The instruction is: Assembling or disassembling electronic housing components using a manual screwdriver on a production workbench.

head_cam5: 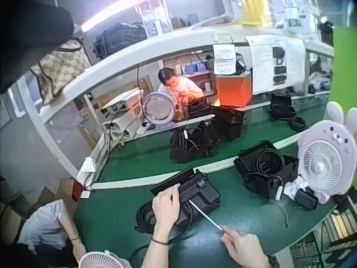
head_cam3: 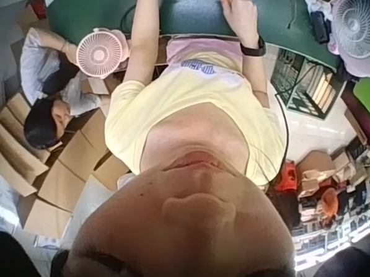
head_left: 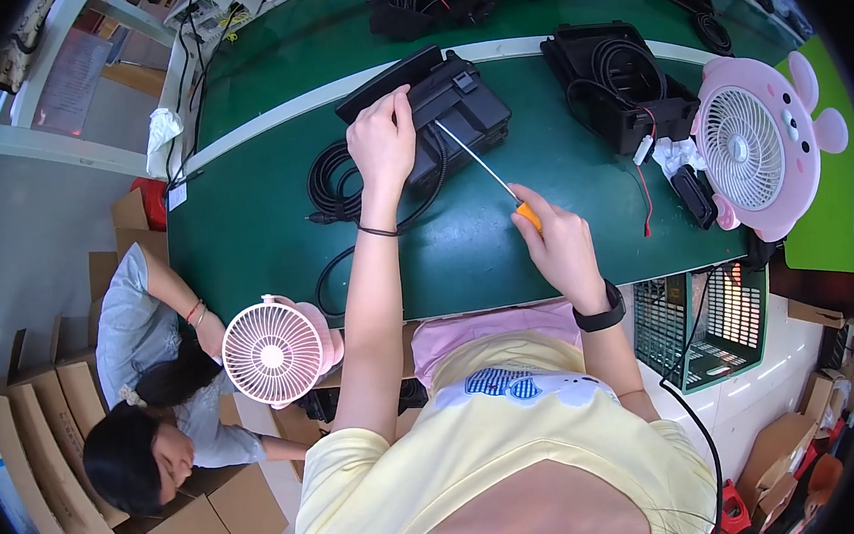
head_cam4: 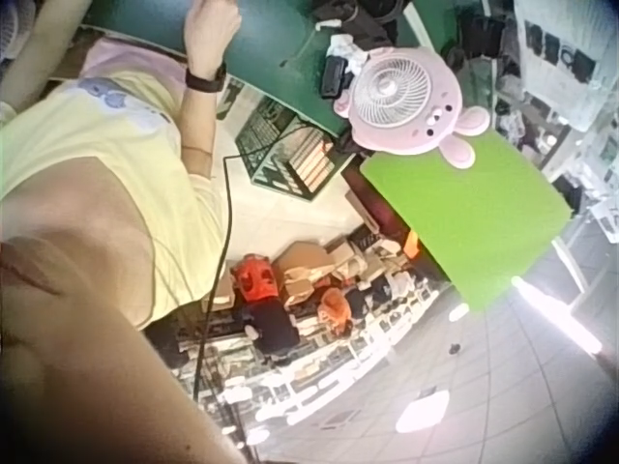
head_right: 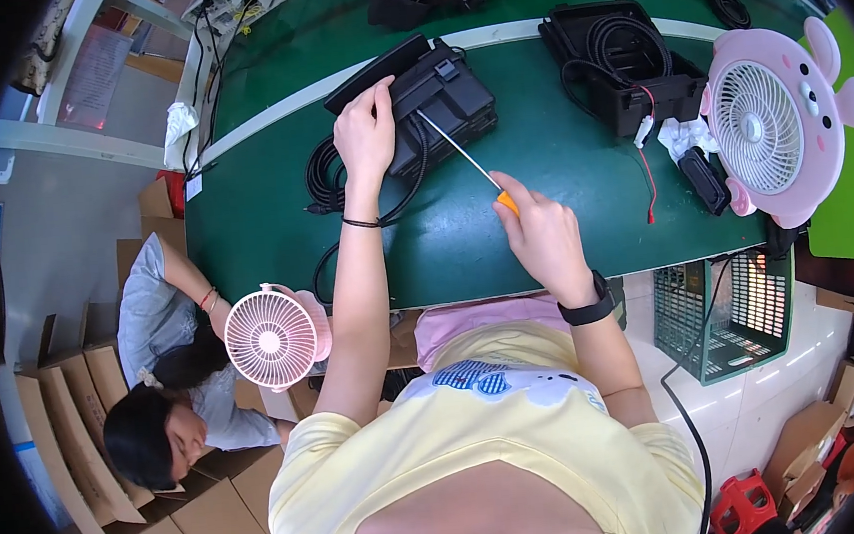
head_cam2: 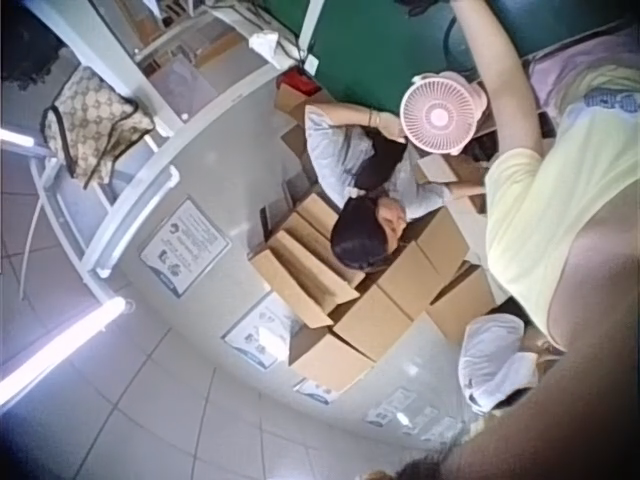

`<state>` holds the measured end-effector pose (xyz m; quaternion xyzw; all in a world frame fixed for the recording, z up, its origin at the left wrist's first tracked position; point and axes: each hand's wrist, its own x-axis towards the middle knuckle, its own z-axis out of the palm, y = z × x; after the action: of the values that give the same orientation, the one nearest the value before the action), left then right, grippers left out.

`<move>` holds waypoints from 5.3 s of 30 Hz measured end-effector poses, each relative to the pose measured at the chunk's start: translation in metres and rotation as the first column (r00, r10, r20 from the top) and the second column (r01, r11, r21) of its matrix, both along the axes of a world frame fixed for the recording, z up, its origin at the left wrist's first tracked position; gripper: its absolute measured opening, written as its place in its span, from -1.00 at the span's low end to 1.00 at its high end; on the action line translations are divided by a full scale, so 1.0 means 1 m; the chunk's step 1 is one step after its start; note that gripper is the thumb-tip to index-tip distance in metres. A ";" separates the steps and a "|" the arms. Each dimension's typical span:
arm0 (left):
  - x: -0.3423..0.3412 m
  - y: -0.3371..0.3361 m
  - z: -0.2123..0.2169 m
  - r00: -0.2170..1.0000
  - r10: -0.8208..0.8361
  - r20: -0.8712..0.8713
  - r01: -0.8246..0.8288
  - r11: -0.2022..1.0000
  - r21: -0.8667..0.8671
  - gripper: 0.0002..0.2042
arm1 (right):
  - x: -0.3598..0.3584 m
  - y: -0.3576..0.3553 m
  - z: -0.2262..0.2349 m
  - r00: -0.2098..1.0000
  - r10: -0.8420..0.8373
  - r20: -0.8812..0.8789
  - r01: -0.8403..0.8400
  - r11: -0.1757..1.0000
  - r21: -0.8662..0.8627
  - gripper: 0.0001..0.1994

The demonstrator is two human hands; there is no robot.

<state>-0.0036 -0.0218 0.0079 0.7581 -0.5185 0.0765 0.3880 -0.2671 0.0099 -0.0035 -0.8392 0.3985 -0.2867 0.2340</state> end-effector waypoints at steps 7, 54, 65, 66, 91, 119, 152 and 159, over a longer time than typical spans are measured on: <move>0.000 0.000 -0.002 0.999 0.036 0.014 -0.036 0.999 0.013 -0.67 | 0.001 0.022 0.034 0.996 0.040 -0.082 -0.049 0.993 -0.111 -0.58; -0.007 0.038 -0.016 0.999 -0.037 0.027 0.044 0.953 -0.300 -0.80 | -0.041 0.015 0.025 0.884 0.293 0.365 -0.433 0.808 0.399 -0.57; -0.045 0.077 -0.025 0.907 -0.141 0.397 0.288 0.895 -0.340 -0.83 | 0.016 -0.055 -0.017 0.463 -0.430 0.775 -0.301 0.746 0.594 -0.87; -0.053 0.080 -0.026 0.889 -0.125 0.440 0.290 0.898 -0.330 -0.85 | 0.018 -0.060 -0.030 0.436 -0.417 0.798 -0.320 0.757 0.570 -0.84; 0.043 0.022 -0.047 0.792 0.255 0.554 -0.285 0.958 -0.034 -0.44 | 0.005 -0.044 -0.068 0.583 -0.457 0.672 -0.140 0.758 0.637 -0.80; 0.122 -0.132 -0.016 0.904 0.024 0.428 -0.093 0.986 0.142 -0.76 | 0.012 -0.047 -0.077 0.600 -0.443 0.666 -0.029 0.820 0.572 -0.85; 0.009 -0.023 -0.026 0.929 -0.118 0.352 0.141 0.989 -0.042 -0.58 | 0.009 -0.043 -0.066 0.612 -0.444 0.654 -0.079 0.789 0.609 -0.87; -0.046 0.024 -0.038 0.946 -0.190 0.263 0.228 0.966 -0.123 -0.76 | 0.001 -0.039 -0.065 0.566 -0.457 0.686 -0.130 0.772 0.622 -0.89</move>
<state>-0.0494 0.0020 -0.0302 0.6516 -0.6331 0.1684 0.3823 -0.2661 -0.0292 -0.0684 -0.4463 0.3975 -0.5127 0.6164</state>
